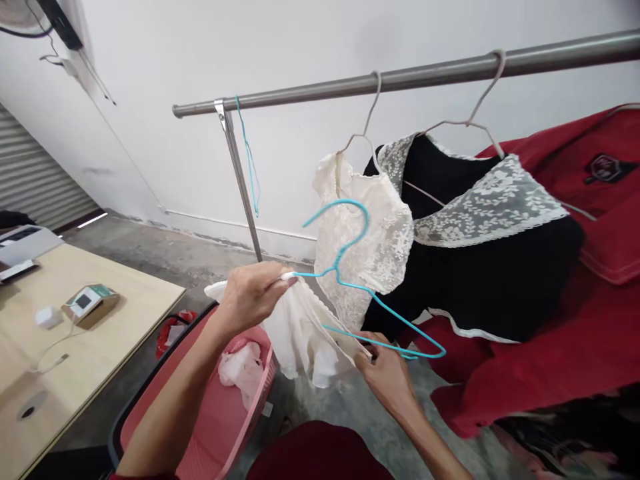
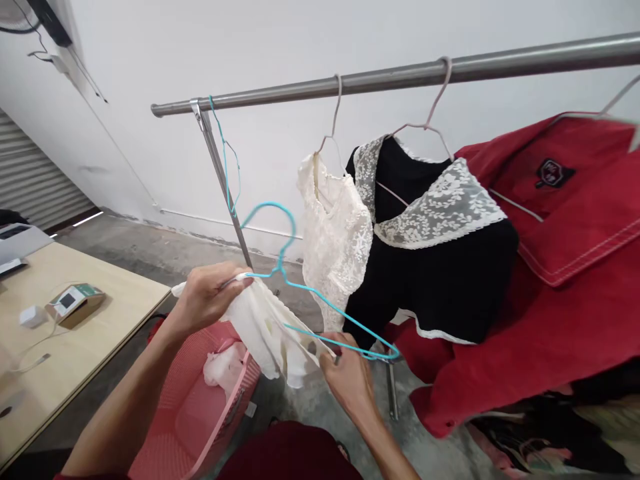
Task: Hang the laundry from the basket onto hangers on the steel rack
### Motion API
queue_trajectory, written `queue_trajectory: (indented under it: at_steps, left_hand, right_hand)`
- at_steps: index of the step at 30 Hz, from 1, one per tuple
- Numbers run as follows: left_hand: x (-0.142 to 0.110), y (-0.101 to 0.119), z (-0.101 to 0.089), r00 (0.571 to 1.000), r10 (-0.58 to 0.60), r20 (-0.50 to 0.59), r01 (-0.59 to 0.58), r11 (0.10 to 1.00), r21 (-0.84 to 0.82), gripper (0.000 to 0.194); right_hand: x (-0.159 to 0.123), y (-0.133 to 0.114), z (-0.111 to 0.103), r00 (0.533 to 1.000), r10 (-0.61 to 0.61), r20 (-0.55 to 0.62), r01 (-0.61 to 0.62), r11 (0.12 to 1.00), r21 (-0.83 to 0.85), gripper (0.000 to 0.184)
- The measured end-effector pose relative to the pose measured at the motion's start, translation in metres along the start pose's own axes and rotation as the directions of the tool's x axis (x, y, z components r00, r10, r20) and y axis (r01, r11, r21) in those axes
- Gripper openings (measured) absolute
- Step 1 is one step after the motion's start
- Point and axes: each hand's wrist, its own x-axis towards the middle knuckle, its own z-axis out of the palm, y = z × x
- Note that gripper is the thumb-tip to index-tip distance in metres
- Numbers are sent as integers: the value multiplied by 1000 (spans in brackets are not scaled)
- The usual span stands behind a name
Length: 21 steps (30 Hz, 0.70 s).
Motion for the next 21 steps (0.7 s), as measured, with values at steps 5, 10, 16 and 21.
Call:
queue_trajectory:
  at_steps: [5,10,16,21]
  left_hand:
    - [-16,-23,4,991,-95,-91,78,982,-170,33]
    - [-28,-51,18,991,-75,-112,63,993,-102,28]
    - [-41,-68,50,989,54,-139,-55,999,2,24]
    - [-44,-53,68,991,104,-85,-95,990,104,29]
  right_hand:
    - [5,12,-38,968,229,-101,-216,969,124,45]
    - [14,-10,-68,943,325,-77,-280,895,347,49]
    - [20,-39,-79,943,319,-93,-275,905,324,48]
    - [22,-57,-70,980,194,-38,-189,977,100,30]
